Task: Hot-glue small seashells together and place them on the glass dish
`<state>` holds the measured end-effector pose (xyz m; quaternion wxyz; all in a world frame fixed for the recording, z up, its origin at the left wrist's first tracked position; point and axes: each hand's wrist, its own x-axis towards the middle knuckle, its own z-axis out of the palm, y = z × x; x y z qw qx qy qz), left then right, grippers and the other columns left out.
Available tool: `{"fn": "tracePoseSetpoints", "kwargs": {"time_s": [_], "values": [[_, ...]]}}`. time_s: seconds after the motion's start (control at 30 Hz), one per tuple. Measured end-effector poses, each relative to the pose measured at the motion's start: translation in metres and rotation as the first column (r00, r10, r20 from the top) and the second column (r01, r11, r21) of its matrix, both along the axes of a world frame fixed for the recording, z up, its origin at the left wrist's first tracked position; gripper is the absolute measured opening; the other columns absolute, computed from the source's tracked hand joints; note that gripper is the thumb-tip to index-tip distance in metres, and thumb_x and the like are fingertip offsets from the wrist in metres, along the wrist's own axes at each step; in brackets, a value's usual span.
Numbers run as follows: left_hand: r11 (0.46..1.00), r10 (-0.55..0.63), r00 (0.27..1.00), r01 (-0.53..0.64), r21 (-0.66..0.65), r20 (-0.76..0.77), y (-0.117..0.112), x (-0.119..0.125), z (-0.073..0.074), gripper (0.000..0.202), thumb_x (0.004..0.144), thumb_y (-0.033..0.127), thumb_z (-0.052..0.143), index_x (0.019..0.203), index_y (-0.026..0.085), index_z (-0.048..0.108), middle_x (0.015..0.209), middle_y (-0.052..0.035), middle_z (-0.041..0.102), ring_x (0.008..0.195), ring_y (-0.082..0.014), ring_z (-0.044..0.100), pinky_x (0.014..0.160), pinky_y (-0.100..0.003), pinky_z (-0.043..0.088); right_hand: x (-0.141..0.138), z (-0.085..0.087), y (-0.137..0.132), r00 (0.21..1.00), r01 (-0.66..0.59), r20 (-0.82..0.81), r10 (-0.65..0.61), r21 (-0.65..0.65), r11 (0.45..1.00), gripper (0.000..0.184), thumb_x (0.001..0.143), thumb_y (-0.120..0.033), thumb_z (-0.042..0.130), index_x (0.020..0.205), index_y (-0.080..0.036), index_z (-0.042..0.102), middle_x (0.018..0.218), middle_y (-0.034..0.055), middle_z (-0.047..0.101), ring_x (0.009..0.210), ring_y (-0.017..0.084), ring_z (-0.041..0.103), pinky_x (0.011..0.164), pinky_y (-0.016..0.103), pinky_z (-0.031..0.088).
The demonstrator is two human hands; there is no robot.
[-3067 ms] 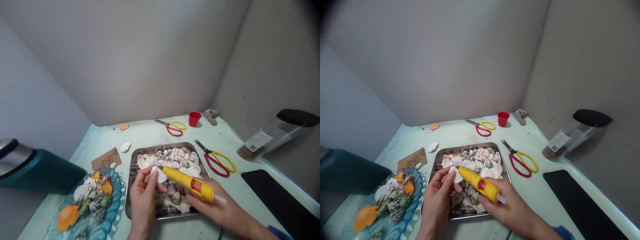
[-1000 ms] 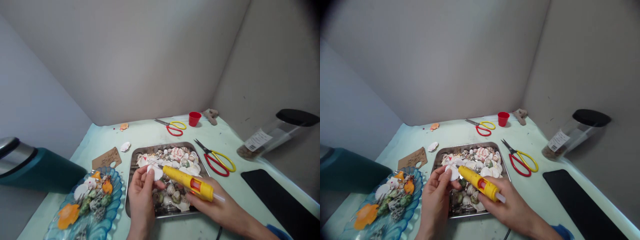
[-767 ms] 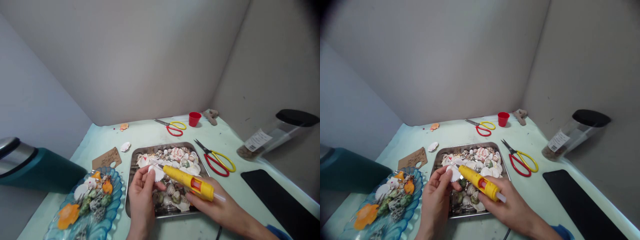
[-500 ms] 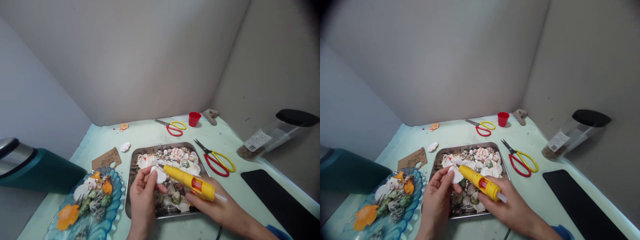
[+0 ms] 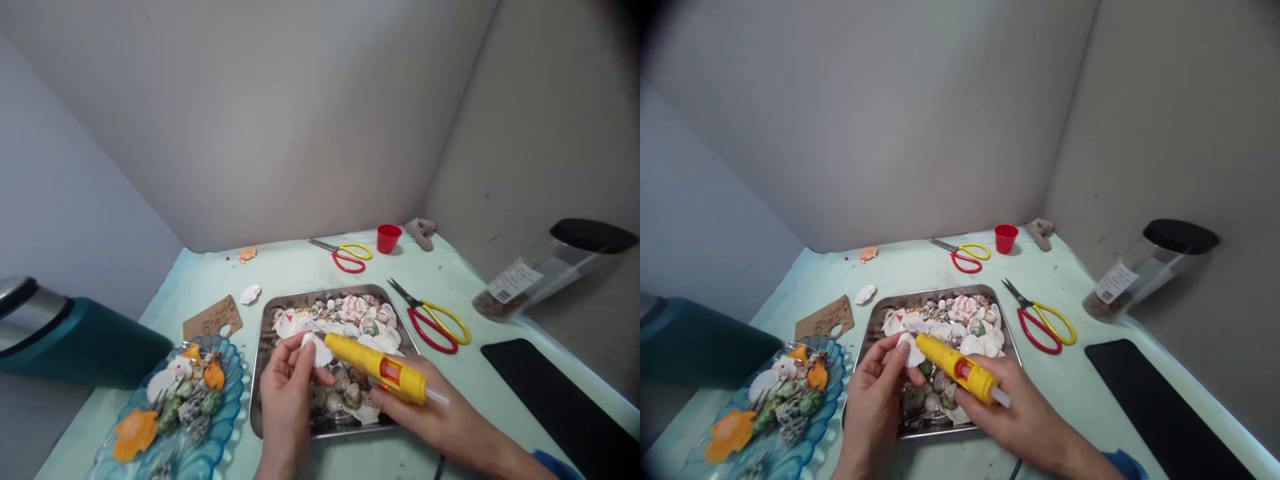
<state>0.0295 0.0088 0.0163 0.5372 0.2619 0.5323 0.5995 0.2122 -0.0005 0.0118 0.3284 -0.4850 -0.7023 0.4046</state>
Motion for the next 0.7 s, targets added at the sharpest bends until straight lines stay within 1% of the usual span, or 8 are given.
{"fn": "tracePoseSetpoints", "kwargs": {"time_s": [0.13, 0.2, 0.3, 0.43, 0.57, 0.7], "values": [[0.999, 0.043, 0.999, -0.043, 0.005, 0.024, 0.0001, 0.0000, 0.0000, 0.036, 0.068, 0.035, 0.073, 0.093, 0.015, 0.057, 0.064, 0.0008, 0.067, 0.043, -0.0059, 0.055, 0.049, -0.016, 0.042, 0.0017, -0.0062, -0.0012, 0.999, 0.048, -0.014, -0.047, 0.023, 0.999, 0.025, 0.078, -0.034, 0.061, 0.096, -0.018, 0.067, 0.090, 0.0078, 0.068, 0.082, 0.024, 0.064, 0.076, 0.036, 0.053], [0.998, 0.063, 0.998, -0.063, 0.016, 0.029, -0.0003, -0.0004, -0.0003, 0.036, 0.068, 0.034, 0.073, 0.094, 0.016, 0.056, 0.064, 0.0015, 0.066, 0.045, -0.0064, 0.056, 0.050, -0.017, 0.043, 0.0024, -0.0072, -0.0013, 0.999, 0.038, -0.011, -0.038, 0.011, 0.999, 0.026, 0.078, -0.034, 0.062, 0.097, -0.018, 0.067, 0.092, 0.0080, 0.068, 0.084, 0.024, 0.064, 0.077, 0.036, 0.053], [0.995, 0.091, 0.995, -0.093, 0.036, 0.036, -0.0009, -0.0009, 0.0000, 0.037, 0.069, 0.034, 0.073, 0.096, 0.017, 0.054, 0.062, 0.0031, 0.064, 0.045, -0.0076, 0.057, 0.051, -0.018, 0.044, 0.0025, -0.0049, -0.0005, 1.000, 0.019, -0.018, -0.020, -0.015, 1.000, 0.024, 0.079, -0.033, 0.061, 0.096, -0.018, 0.067, 0.089, 0.0072, 0.068, 0.080, 0.022, 0.063, 0.073, 0.034, 0.054], [0.996, 0.088, 0.995, -0.089, 0.030, 0.036, -0.0013, -0.0009, 0.0014, 0.037, 0.069, 0.035, 0.072, 0.096, 0.019, 0.053, 0.062, 0.0041, 0.063, 0.045, -0.0077, 0.056, 0.050, -0.018, 0.044, 0.0019, -0.0014, 0.0008, 0.997, 0.015, -0.073, -0.017, -0.031, 0.999, 0.024, 0.077, -0.034, 0.062, 0.094, -0.018, 0.068, 0.084, 0.0055, 0.068, 0.076, 0.021, 0.063, 0.071, 0.032, 0.054], [0.996, 0.087, 0.995, -0.088, 0.014, 0.041, -0.0017, -0.0003, 0.0024, 0.036, 0.069, 0.036, 0.072, 0.095, 0.019, 0.053, 0.061, 0.0048, 0.063, 0.044, -0.0075, 0.056, 0.050, -0.018, 0.044, 0.0015, -0.0017, 0.0011, 0.990, 0.058, -0.128, -0.064, -0.052, 0.997, 0.029, 0.072, -0.040, 0.067, 0.092, -0.019, 0.070, 0.080, 0.0049, 0.068, 0.076, 0.022, 0.064, 0.068, 0.031, 0.055], [0.994, 0.108, 0.993, -0.109, 0.022, 0.050, -0.0013, 0.0007, 0.0036, 0.036, 0.068, 0.034, 0.073, 0.094, 0.019, 0.054, 0.060, 0.0050, 0.062, 0.044, -0.0072, 0.055, 0.050, -0.018, 0.044, 0.0018, -0.0003, 0.0012, 0.991, 0.053, -0.122, -0.061, -0.066, 0.996, 0.026, 0.073, -0.040, 0.066, 0.088, -0.020, 0.071, 0.078, 0.0048, 0.069, 0.076, 0.023, 0.064, 0.067, 0.031, 0.055]]}}
